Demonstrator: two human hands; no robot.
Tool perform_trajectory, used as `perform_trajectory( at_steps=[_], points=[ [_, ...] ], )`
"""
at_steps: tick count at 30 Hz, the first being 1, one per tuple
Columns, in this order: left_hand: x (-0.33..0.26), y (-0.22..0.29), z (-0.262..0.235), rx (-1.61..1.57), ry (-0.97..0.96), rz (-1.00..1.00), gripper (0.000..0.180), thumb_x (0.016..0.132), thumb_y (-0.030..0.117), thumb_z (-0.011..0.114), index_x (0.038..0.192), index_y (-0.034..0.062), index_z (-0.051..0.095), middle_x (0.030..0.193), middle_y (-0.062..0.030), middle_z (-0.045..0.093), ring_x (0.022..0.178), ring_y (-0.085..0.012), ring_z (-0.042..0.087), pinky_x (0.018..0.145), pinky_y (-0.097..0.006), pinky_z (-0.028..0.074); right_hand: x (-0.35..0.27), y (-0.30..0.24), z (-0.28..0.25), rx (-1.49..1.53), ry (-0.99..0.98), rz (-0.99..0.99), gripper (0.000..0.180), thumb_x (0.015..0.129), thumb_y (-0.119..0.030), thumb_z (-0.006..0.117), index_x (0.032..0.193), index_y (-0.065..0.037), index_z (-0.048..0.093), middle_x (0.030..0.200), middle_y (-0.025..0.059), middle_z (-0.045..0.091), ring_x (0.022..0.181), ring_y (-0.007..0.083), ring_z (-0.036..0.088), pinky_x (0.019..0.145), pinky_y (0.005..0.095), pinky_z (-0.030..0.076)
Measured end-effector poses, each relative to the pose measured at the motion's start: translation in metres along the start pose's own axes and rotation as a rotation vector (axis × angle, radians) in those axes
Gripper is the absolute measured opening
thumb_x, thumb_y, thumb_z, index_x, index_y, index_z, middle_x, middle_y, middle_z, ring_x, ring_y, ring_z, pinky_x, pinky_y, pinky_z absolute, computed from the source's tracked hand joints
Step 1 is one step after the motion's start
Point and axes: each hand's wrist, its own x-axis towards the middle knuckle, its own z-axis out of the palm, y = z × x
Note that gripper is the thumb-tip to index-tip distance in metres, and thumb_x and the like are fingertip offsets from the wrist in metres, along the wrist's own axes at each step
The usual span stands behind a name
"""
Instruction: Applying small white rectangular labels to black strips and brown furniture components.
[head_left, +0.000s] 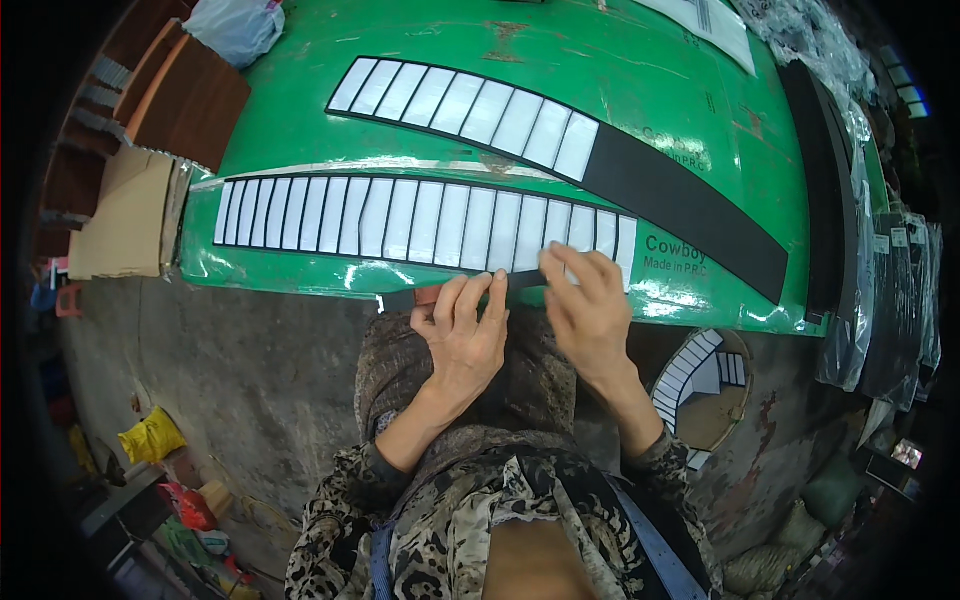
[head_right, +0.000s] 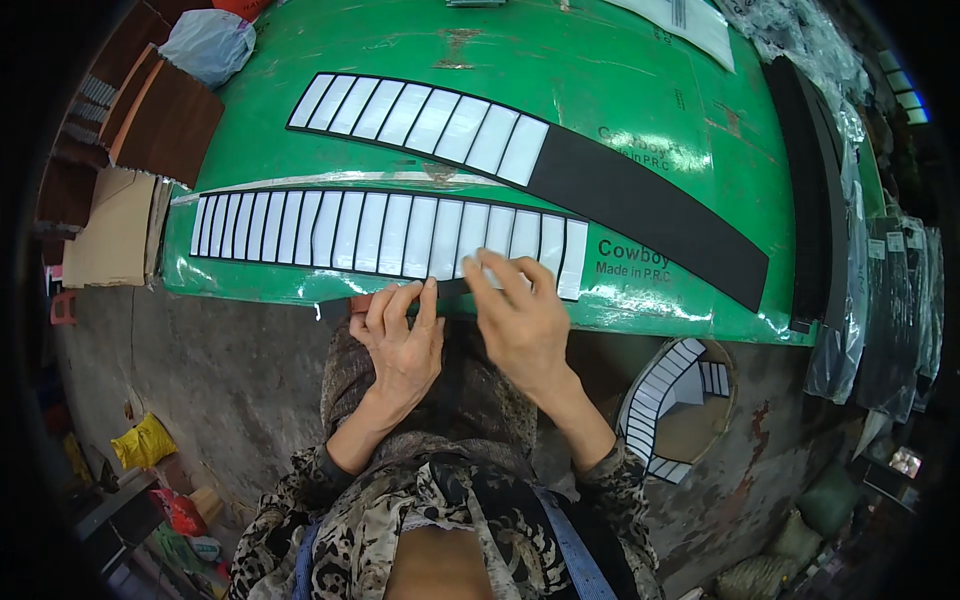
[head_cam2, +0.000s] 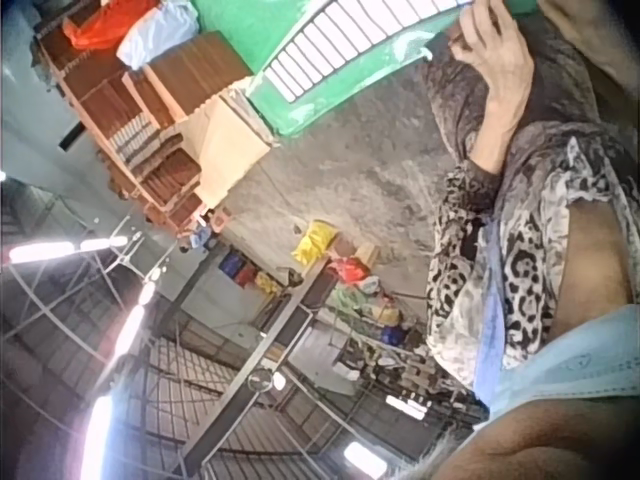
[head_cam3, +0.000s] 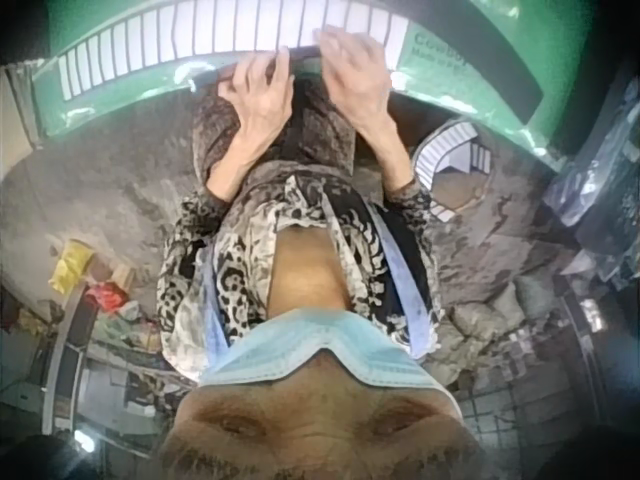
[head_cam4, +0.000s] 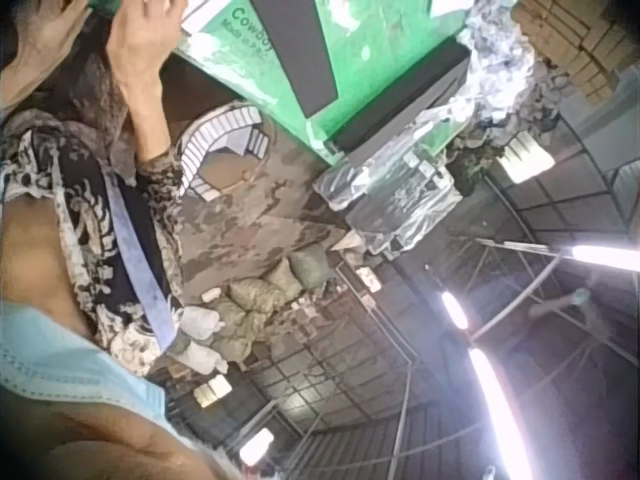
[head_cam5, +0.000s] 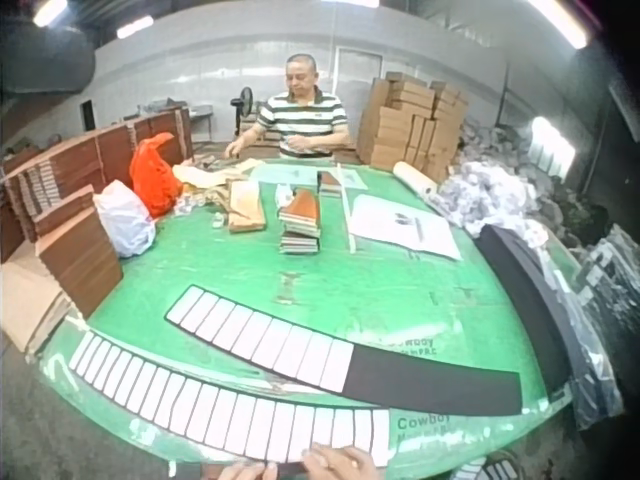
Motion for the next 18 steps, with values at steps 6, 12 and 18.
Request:
perform_trajectory(
  at_steps=[6,12,18],
  points=[
    [-0.008,0.0,0.003,0.042,0.044,0.038,0.042,0.074,0.01,0.066,0.115,0.0068,0.062,0.116,-0.0029,0.051,0.112,-0.021,0.042,0.087,-0.041,0.025,-0.014,-0.012,0.01,-0.136,-0.126,-0.118,0.039,0.074,-0.007,0.058,0.113,-0.008,0.064,0.123,0.0039,0.058,0.105,0.0297,0.053,0.088,0.054,0.038],
    [-0.009,-0.002,0.005,0.046,0.059,0.021,0.04,0.075,0.013,0.063,0.115,0.0105,0.063,0.114,0.0014,0.052,0.11,-0.0152,0.045,0.084,-0.039,0.023,-0.013,-0.015,0.007,-0.171,-0.196,-0.098,0.045,0.075,-0.004,0.058,0.119,-0.008,0.06,0.129,0.0046,0.054,0.114,0.0321,0.048,0.091,0.0576,0.033],
    [0.0,-0.008,0.007,0.061,0.073,0.063,0.042,0.072,0.009,0.066,0.114,0.0077,0.063,0.111,-0.0012,0.052,0.108,-0.0187,0.044,0.086,-0.04,0.025,-0.023,-0.007,0.009,-0.078,-0.131,0.138,0.055,0.074,0.001,0.057,0.128,-0.006,0.052,0.136,0.0068,0.049,0.122,0.0353,0.043,0.092,0.0627,0.03]
  ],
)
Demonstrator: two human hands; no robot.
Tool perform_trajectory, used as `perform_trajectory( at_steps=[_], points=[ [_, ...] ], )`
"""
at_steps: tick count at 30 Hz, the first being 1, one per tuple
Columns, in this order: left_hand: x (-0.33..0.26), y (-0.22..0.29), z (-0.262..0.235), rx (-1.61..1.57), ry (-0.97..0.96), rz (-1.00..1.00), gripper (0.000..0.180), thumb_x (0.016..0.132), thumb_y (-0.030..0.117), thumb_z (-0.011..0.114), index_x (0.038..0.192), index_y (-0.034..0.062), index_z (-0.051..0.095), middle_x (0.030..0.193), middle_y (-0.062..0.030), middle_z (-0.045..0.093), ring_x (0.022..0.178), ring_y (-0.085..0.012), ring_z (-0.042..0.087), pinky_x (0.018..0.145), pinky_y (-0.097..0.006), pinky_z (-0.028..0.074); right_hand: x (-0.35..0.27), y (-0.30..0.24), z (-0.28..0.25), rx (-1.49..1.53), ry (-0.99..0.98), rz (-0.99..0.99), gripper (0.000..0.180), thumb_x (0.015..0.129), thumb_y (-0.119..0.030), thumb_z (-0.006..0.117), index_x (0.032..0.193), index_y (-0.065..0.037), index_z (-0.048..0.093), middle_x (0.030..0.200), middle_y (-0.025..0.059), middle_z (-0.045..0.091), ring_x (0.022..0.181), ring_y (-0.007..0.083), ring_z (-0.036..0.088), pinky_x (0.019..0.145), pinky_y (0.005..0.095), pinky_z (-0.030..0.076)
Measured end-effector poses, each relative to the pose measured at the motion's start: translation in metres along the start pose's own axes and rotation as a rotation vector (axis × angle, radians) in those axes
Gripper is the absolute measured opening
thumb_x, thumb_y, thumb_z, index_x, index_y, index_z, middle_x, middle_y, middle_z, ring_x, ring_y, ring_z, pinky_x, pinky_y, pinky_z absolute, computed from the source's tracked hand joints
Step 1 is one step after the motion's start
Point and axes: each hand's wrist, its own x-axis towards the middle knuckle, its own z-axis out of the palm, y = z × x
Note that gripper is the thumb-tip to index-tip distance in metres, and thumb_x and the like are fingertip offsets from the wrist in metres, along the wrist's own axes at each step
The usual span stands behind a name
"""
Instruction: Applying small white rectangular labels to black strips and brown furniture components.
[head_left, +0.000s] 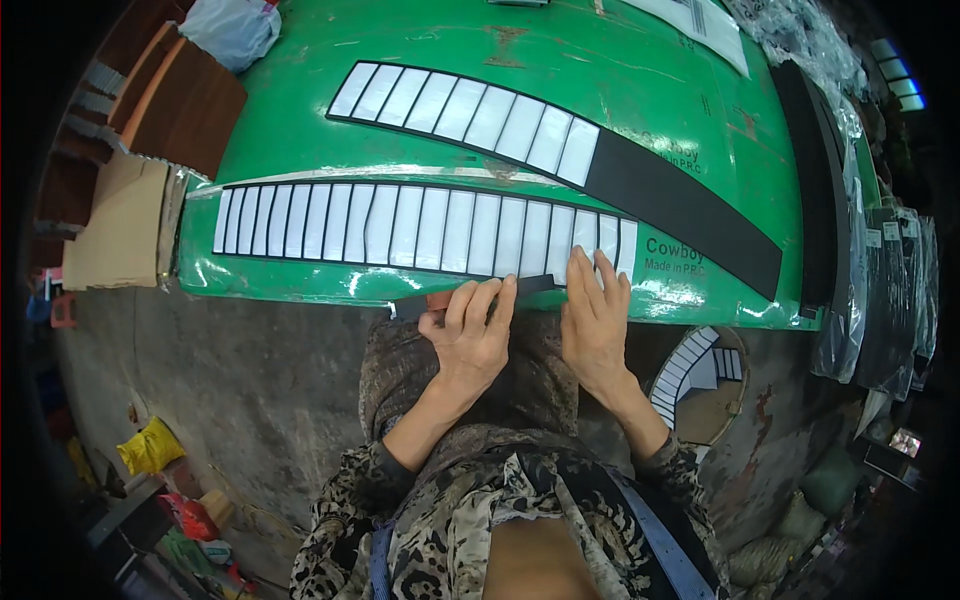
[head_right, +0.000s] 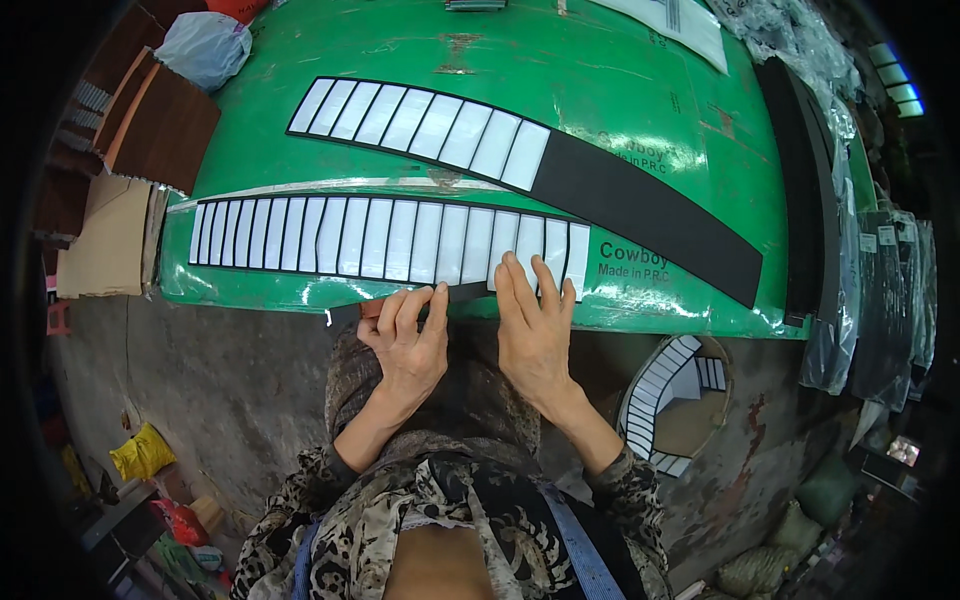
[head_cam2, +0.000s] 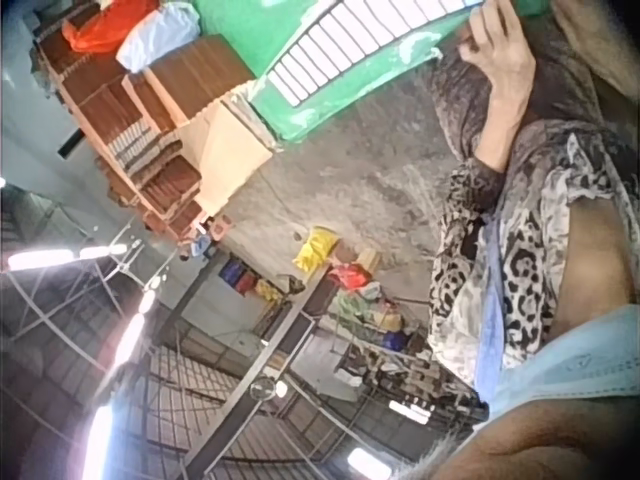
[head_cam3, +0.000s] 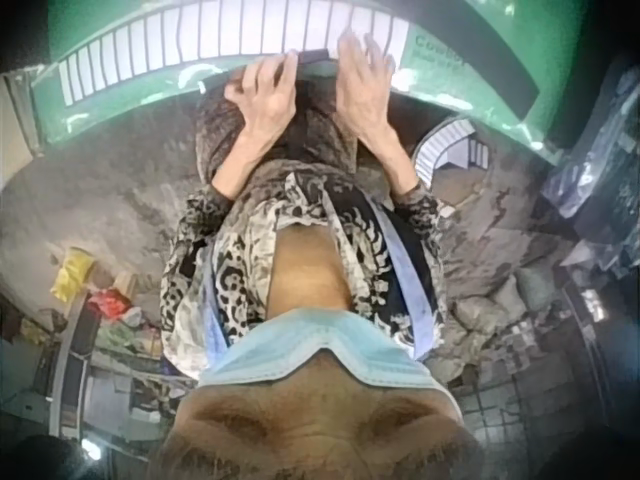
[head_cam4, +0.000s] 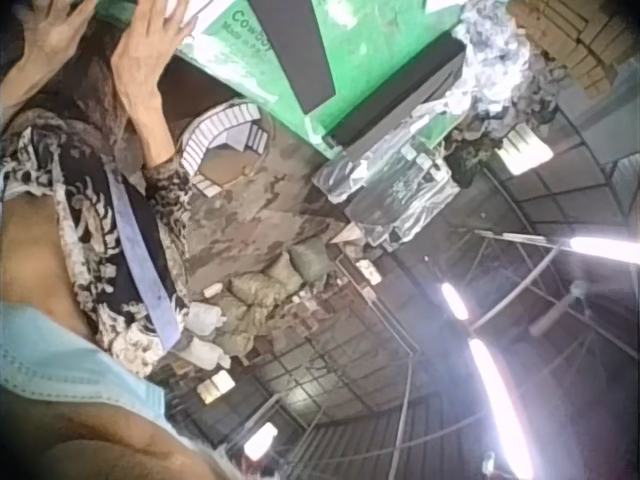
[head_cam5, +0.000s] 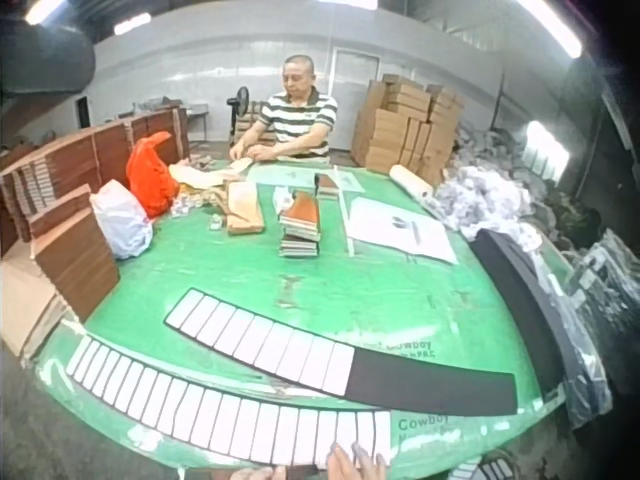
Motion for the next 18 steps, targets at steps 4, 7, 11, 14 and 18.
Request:
perform_trajectory(
  at_steps=[4,7,11,14,18],
  points=[
    [-0.002,0.001,0.004,0.016,0.022,0.004,0.042,0.072,0.009,0.066,0.114,0.008,0.063,0.11,-0.0008,0.053,0.106,-0.0179,0.045,0.086,-0.039,0.025,-0.007,0.001,0.001,-0.115,-0.061,-0.086,0.056,0.074,0.001,0.058,0.129,-0.006,0.052,0.137,0.007,0.048,0.124,0.0363,0.042,0.092,0.0666,0.029],
    [0.005,-0.001,0.002,-0.005,0.022,0.011,0.041,0.073,0.01,0.064,0.113,0.0086,0.063,0.11,-0.0002,0.053,0.106,-0.0169,0.045,0.084,-0.039,0.025,-0.005,0.003,0.001,-0.135,-0.098,-0.126,0.053,0.075,0.001,0.057,0.127,-0.007,0.054,0.138,0.0064,0.048,0.125,0.0364,0.041,0.09,0.0696,0.027],
    [-0.003,-0.001,0.003,0.047,0.026,-0.026,0.036,0.076,0.015,0.058,0.112,0.0139,0.065,0.111,0.0051,0.054,0.107,-0.0119,0.047,0.081,-0.037,0.023,0.004,-0.012,-0.011,-0.058,-0.096,-0.102,0.052,0.075,0.002,0.056,0.125,-0.008,0.056,0.138,0.0059,0.048,0.127,0.037,0.04,0.09,0.071,0.026],
    [-0.006,0.0,0.004,0.032,0.02,-0.026,0.036,0.075,0.016,0.059,0.11,0.0143,0.066,0.112,0.0052,0.054,0.108,-0.0116,0.047,0.081,-0.037,0.023,0.002,-0.021,-0.002,-0.086,-0.105,-0.127,0.05,0.074,0.001,0.055,0.124,-0.008,0.057,0.137,0.0058,0.048,0.128,0.0377,0.039,0.091,0.0724,0.024],
    [-0.005,-0.001,0.0,0.02,0.013,-0.024,0.036,0.075,0.017,0.058,0.111,0.0131,0.066,0.111,0.0049,0.054,0.107,-0.0105,0.048,0.081,-0.037,0.022,0.007,-0.02,-0.005,-0.064,-0.12,-0.129,0.051,0.074,-0.001,0.056,0.124,-0.009,0.058,0.137,0.0058,0.049,0.13,0.0376,0.038,0.092,0.0746,0.019]
  ],
)
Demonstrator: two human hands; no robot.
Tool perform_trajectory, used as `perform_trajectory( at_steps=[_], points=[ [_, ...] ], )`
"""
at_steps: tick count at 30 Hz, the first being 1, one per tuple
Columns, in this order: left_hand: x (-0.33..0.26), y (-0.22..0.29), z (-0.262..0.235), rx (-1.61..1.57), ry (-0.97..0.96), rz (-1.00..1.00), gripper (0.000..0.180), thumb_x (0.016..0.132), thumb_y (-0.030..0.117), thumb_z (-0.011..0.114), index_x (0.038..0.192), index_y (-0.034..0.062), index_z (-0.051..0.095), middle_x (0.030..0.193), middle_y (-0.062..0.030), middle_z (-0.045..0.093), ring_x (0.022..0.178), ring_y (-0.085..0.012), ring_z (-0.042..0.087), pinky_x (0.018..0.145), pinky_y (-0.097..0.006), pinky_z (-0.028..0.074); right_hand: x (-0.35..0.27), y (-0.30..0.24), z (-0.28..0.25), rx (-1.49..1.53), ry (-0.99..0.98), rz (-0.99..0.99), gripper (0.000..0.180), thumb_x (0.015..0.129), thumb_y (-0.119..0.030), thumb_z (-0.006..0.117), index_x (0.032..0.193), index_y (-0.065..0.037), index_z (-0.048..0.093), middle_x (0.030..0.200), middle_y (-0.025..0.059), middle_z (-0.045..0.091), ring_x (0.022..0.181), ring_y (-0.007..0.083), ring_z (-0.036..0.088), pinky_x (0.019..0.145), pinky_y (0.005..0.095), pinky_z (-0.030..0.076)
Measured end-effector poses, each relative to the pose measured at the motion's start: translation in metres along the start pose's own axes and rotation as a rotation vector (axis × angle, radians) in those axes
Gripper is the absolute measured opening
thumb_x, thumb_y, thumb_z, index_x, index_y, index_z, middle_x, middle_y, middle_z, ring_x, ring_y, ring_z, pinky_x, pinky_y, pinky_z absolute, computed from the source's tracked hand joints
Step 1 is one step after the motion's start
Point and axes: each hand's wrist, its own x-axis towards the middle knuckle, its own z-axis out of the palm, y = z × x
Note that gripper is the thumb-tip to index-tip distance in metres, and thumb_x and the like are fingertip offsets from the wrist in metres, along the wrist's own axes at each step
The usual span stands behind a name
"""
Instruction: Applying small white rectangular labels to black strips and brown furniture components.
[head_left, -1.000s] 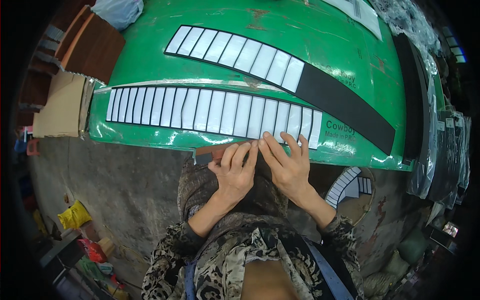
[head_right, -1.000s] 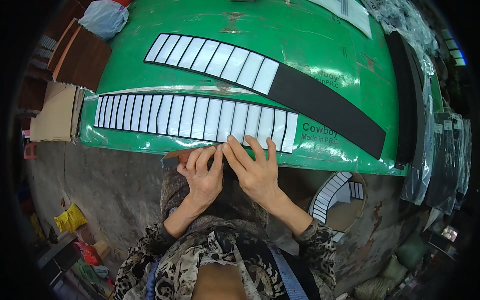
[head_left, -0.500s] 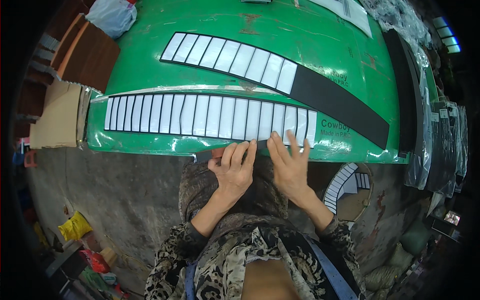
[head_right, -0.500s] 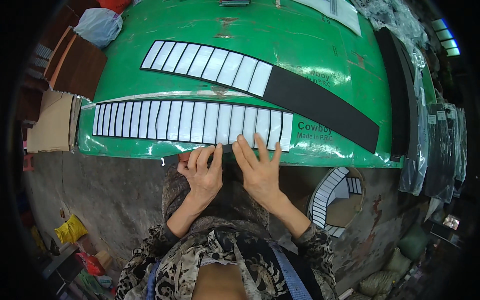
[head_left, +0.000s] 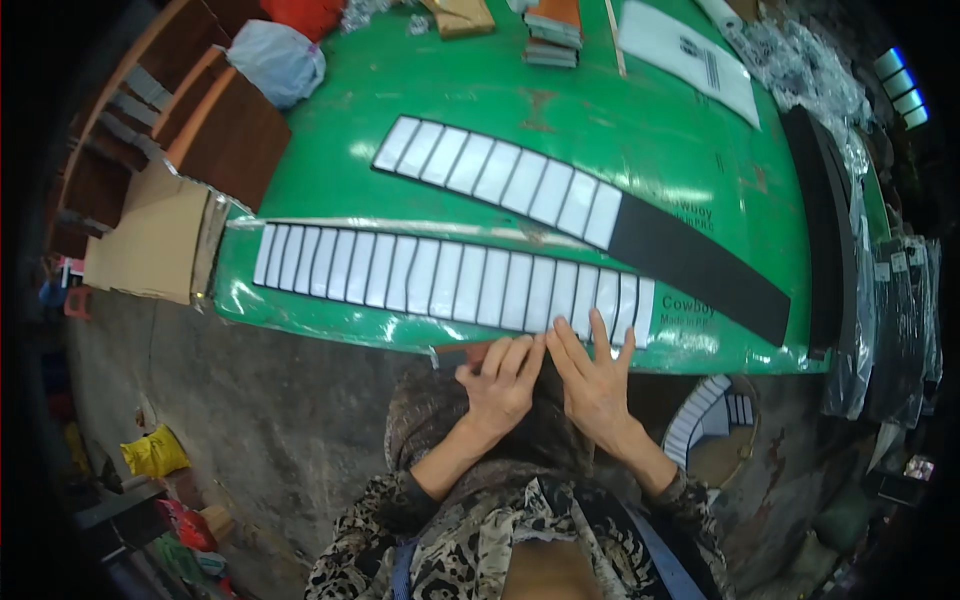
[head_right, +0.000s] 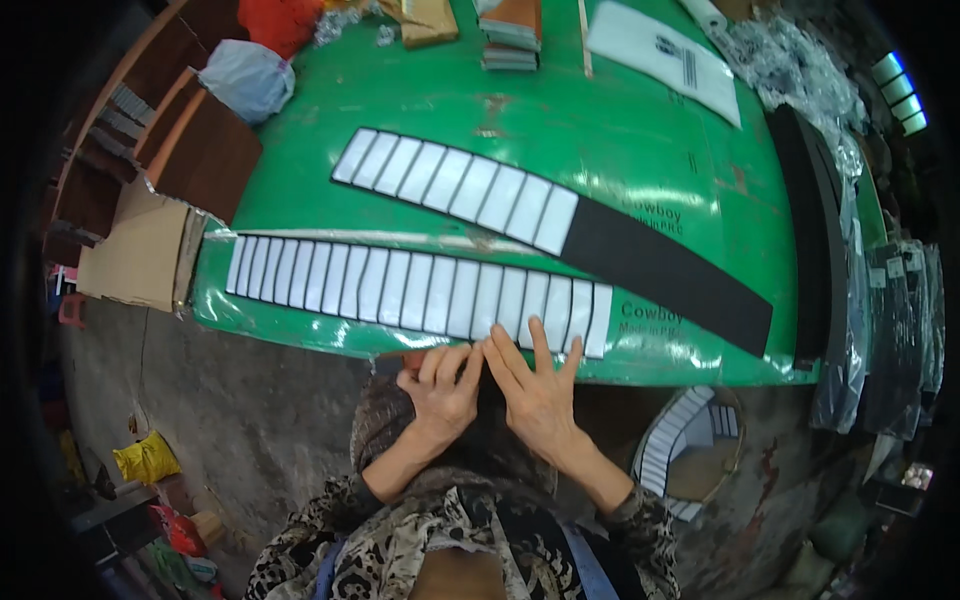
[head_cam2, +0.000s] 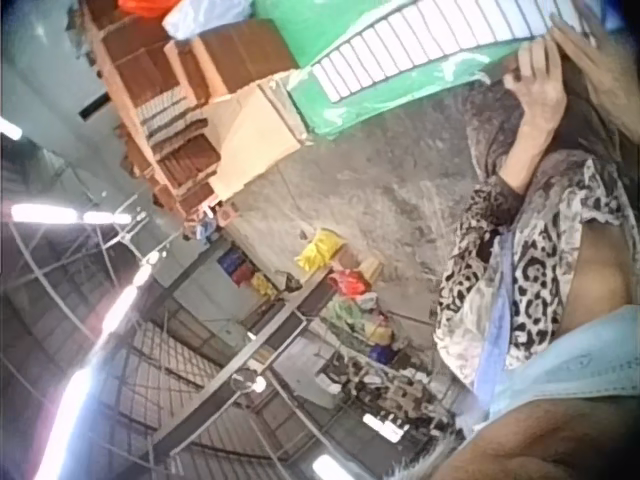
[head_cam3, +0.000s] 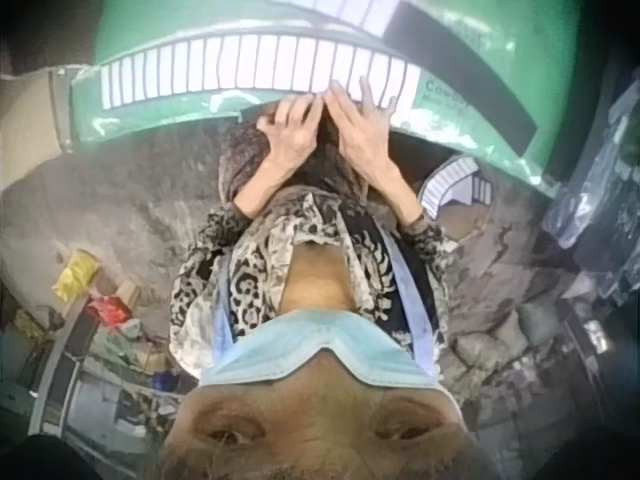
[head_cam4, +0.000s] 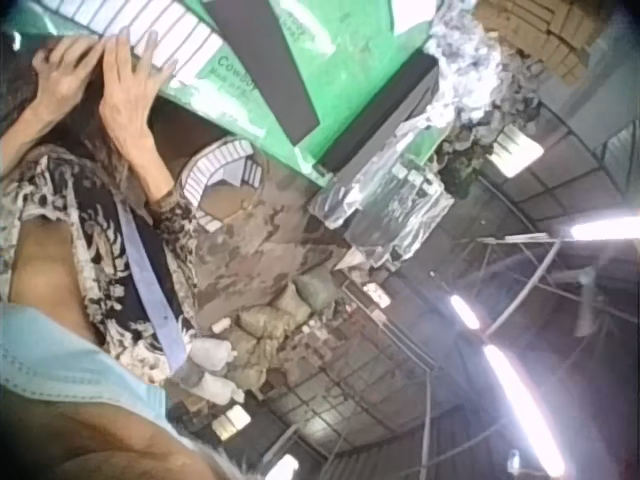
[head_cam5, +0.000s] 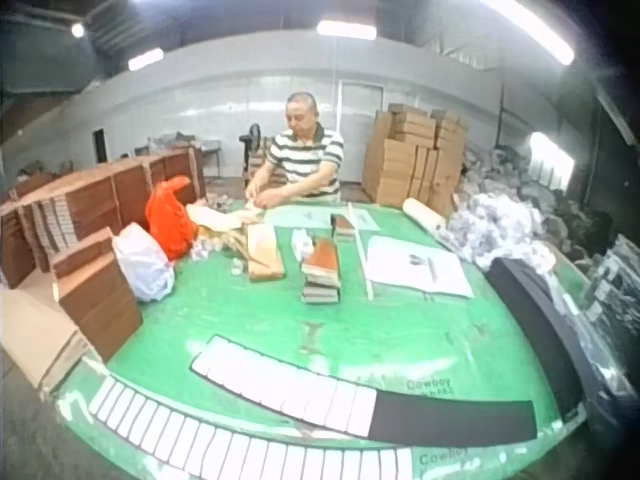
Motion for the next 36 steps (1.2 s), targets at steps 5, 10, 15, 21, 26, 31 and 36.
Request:
perform_trajectory(
  at_steps=[5,10,15,21,26,31,36],
  points=[
    [-0.004,-0.002,0.0,-0.041,-0.015,0.022,0.038,0.074,0.016,0.06,0.111,0.0126,0.065,0.114,0.0036,0.052,0.11,-0.0118,0.046,0.082,-0.038,0.023,-0.016,-0.01,0.014,0.017,0.027,-0.023,0.053,0.074,0.0,0.055,0.126,-0.008,0.057,0.14,0.0055,0.046,0.132,0.0366,0.035,0.092,0.0759,0.018],
    [-0.004,0.0,-0.002,-0.006,0.006,0.034,0.035,0.074,0.012,0.062,0.109,0.0118,0.064,0.114,0.0023,0.052,0.109,-0.0141,0.045,0.085,-0.039,0.023,-0.012,-0.011,0.002,0.099,0.059,0.018,0.056,0.074,0.002,0.054,0.129,-0.008,0.053,0.141,0.0063,0.044,0.132,0.038,0.034,0.091,0.0763,0.02],
    [-0.008,0.001,-0.001,-0.004,0.002,0.068,0.039,0.073,0.012,0.062,0.112,0.0105,0.063,0.113,0.002,0.051,0.109,-0.0146,0.045,0.084,-0.039,0.023,-0.015,0.005,0.017,0.066,-0.031,-0.003,0.06,0.074,0.003,0.053,0.132,-0.007,0.049,0.144,0.0087,0.04,0.133,0.0414,0.031,0.091,0.0765,0.019],
    [-0.002,0.001,-0.009,-0.015,-0.015,0.075,0.045,0.071,0.01,0.062,0.116,0.0095,0.061,0.115,0.0001,0.051,0.11,-0.016,0.045,0.082,-0.039,0.024,-0.022,0.0,0.014,0.091,0.041,0.022,0.063,0.071,0.006,0.052,0.133,-0.003,0.046,0.144,0.0145,0.039,0.135,0.0437,0.026,0.096,0.0747,0.015],
    [0.0,-0.003,-0.015,-0.075,-0.079,0.066,0.05,0.069,0.006,0.063,0.119,0.0093,0.059,0.117,-0.0024,0.051,0.111,-0.0176,0.045,0.082,-0.041,0.027,-0.016,0.002,0.007,0.251,0.033,0.07,0.058,0.075,0.005,0.056,0.132,0.0,0.045,0.138,0.0176,0.043,0.13,0.0389,0.036,0.101,0.059,0.029],
    [-0.004,-0.03,-0.05,-0.205,0.066,0.187,0.052,0.072,0.005,0.064,0.123,0.0055,0.055,0.12,-0.0089,0.05,0.114,-0.0222,0.046,0.085,-0.042,0.032,-0.005,0.013,0.014,0.544,0.134,0.21,0.043,0.074,0.002,0.067,0.116,-0.001,0.056,0.109,0.0158,0.06,0.102,0.0322,0.057,0.085,0.035,0.047],
    [0.001,-0.066,-0.077,-0.59,-0.103,-0.573,0.057,0.072,0.01,0.074,0.122,-0.003,0.051,0.119,-0.021,0.053,0.108,-0.0372,0.05,0.095,-0.042,0.039,0.006,0.013,0.002,0.72,0.126,0.348,0.028,0.074,0.001,0.069,0.101,-0.001,0.062,0.094,0.014,0.064,0.085,0.0265,0.064,0.075,0.0334,0.051]
  ],
)
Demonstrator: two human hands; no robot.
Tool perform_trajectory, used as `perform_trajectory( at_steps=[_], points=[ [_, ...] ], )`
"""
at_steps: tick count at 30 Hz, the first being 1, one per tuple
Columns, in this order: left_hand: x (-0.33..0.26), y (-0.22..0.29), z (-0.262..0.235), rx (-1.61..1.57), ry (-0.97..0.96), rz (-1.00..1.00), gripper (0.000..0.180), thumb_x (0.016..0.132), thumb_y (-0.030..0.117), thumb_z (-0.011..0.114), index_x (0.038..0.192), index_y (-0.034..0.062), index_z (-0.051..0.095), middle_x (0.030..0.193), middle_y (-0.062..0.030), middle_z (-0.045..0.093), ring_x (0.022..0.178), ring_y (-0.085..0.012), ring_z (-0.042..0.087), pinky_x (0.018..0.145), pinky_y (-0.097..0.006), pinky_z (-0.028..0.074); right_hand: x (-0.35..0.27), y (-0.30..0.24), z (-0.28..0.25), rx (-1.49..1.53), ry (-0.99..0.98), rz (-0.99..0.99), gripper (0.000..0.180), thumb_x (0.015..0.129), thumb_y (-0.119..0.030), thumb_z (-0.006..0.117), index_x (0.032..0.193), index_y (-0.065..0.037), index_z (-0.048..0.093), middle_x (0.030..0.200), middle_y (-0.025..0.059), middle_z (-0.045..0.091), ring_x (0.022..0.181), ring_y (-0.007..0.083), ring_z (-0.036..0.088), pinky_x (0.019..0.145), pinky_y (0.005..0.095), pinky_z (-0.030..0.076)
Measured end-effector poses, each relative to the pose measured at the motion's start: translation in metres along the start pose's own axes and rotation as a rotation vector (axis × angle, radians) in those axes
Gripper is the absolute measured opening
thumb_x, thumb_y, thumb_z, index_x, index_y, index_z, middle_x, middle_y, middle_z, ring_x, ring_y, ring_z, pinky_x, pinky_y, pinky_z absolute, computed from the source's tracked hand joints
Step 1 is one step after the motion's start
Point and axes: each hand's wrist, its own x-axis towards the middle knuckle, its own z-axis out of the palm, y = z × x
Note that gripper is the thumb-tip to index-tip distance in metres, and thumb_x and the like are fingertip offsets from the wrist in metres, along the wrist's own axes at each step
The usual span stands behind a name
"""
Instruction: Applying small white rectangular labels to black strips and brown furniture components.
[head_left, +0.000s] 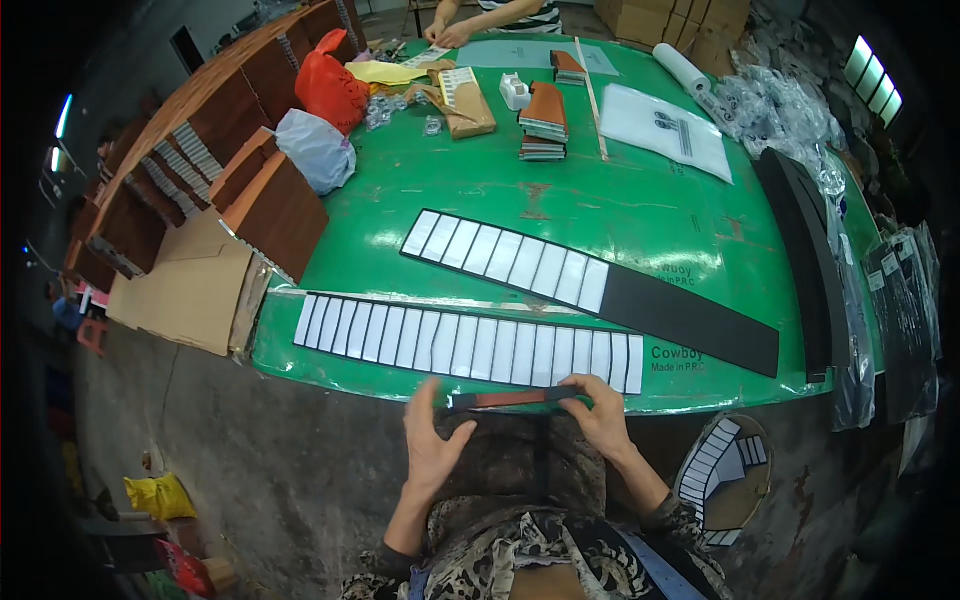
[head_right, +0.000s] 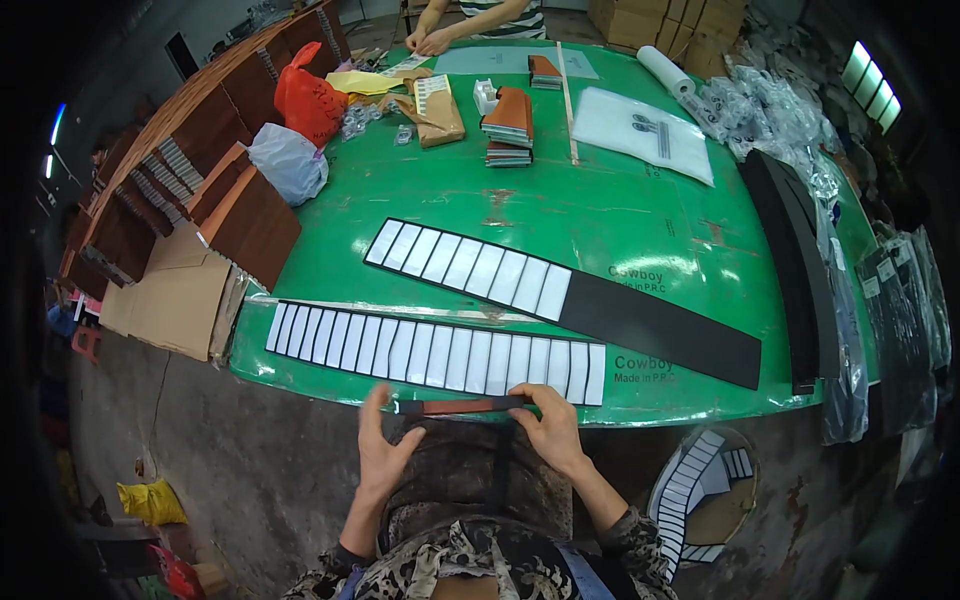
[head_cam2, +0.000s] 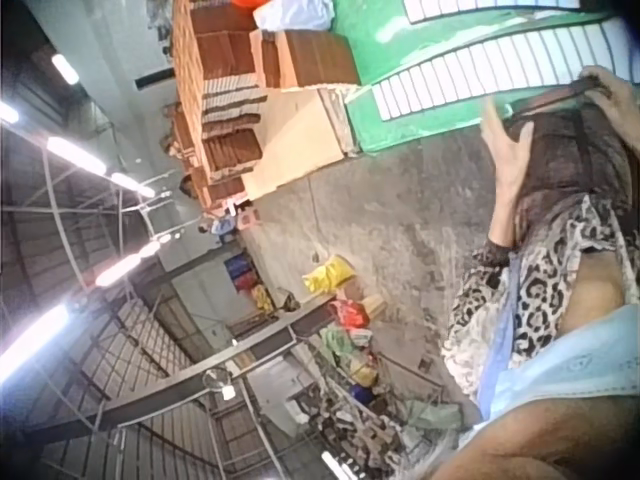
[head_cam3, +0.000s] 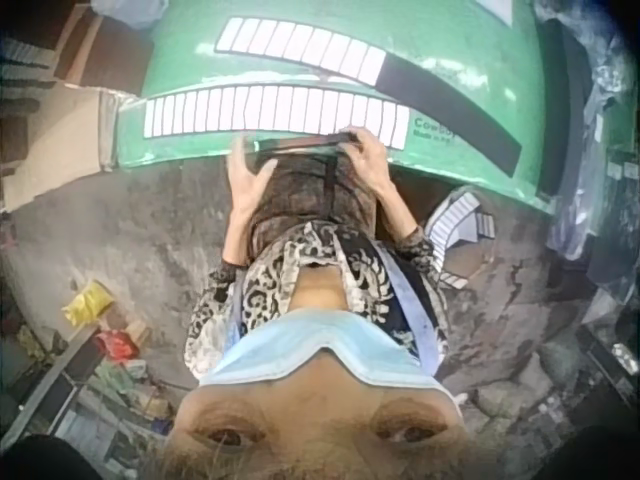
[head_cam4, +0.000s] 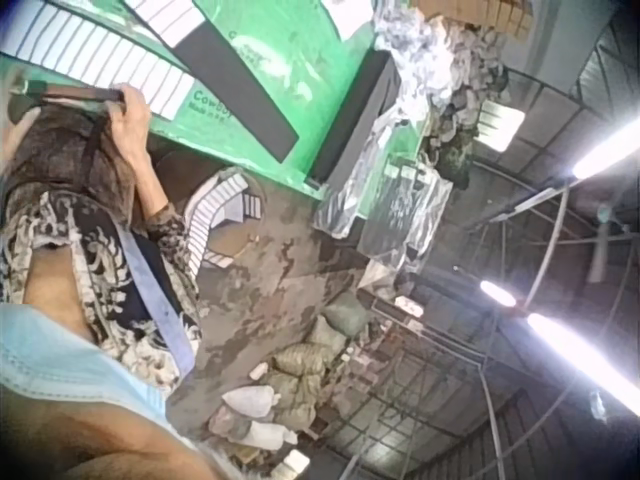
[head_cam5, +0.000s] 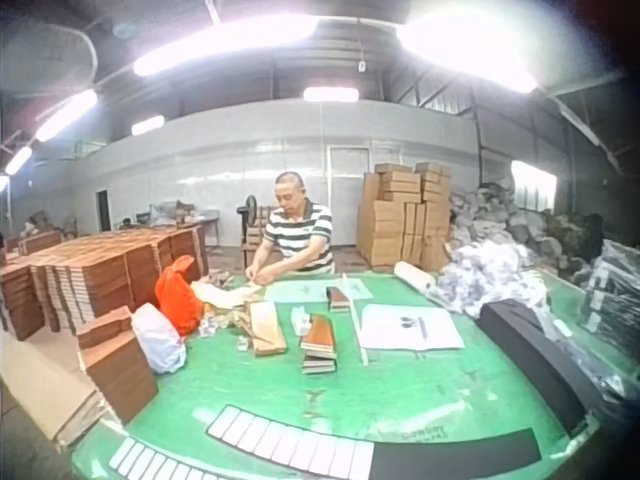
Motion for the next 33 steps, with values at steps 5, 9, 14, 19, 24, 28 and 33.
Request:
perform_trajectory(
  at_steps=[5,9,14,19,24,28,33],
  points=[
    [0.02,0.002,-0.017,-0.351,-0.373,-0.411,0.035,0.073,0.004,0.074,0.105,-0.0052,0.061,0.091,-0.0096,0.066,0.082,-0.0174,0.062,0.074,-0.029,0.049,0.032,-0.024,-0.022,0.443,0.086,0.067,0.046,0.083,0.003,0.062,0.126,0.001,0.046,0.104,0.0119,0.065,0.089,0.0193,0.063,0.078,0.0311,0.051],
    [0.086,0.027,-0.004,-0.795,-0.22,-0.439,0.025,0.077,0.001,0.07,0.101,-0.0032,0.061,0.088,-0.0045,0.063,0.076,-0.0098,0.056,0.069,-0.026,0.045,0.07,-0.034,-0.028,0.748,0.352,0.023,0.047,0.09,0.003,0.052,0.135,0.002,0.036,0.107,0.0111,0.064,0.092,0.0162,0.061,0.083,0.028,0.05],
    [0.229,0.062,0.065,-0.962,-0.236,-0.531,0.027,0.089,0.019,0.062,0.11,0.0016,0.057,0.096,-0.0008,0.059,0.083,-0.0095,0.053,0.07,-0.027,0.041,0.054,0.008,-0.025,0.551,0.179,0.334,0.02,0.088,0.005,0.053,0.107,0.003,0.059,0.096,0.0096,0.066,0.09,0.0148,0.062,0.083,0.027,0.048],
    [0.366,0.066,0.129,-1.003,-0.213,-0.422,0.023,0.087,0.019,0.067,0.099,0.0043,0.056,0.09,-0.0014,0.059,0.08,-0.0114,0.056,0.066,-0.025,0.045,0.052,0.029,-0.009,0.593,0.155,0.398,0.017,0.091,0.0,0.054,0.105,0.005,0.061,0.099,0.0089,0.066,0.091,0.0127,0.061,0.083,0.025,0.048],
    [0.435,0.066,0.184,-1.027,-0.093,-0.539,0.022,0.085,0.014,0.069,0.1,0.0028,0.057,0.087,-0.004,0.06,0.077,-0.015,0.058,0.066,-0.028,0.05,0.057,0.039,-0.004,0.662,0.164,0.509,0.017,0.092,0.0,0.054,0.106,0.005,0.061,0.098,0.01,0.066,0.093,0.0137,0.061,0.083,0.0246,0.048],
    [0.448,0.066,0.204,-1.021,-0.066,-0.508,0.023,0.087,0.016,0.068,0.099,-0.0002,0.057,0.088,-0.0074,0.062,0.08,-0.018,0.061,0.067,-0.029,0.052,0.061,0.041,0.0,0.699,0.126,0.545,0.017,0.092,0.001,0.054,0.107,0.006,0.061,0.099,0.0114,0.066,0.095,0.015,0.062,0.085,0.0249,0.048],
    [0.443,0.072,0.198,-0.83,-0.254,-0.509,0.03,0.09,0.028,0.062,0.09,-0.0023,0.06,0.079,-0.0096,0.064,0.063,-0.0162,0.063,0.052,-0.026,0.051,0.058,0.043,0.0,0.637,0.097,0.483,0.017,0.092,0.001,0.053,0.107,0.007,0.061,0.099,0.0112,0.066,0.095,0.0156,0.062,0.085,0.0255,0.049]
  ],
)
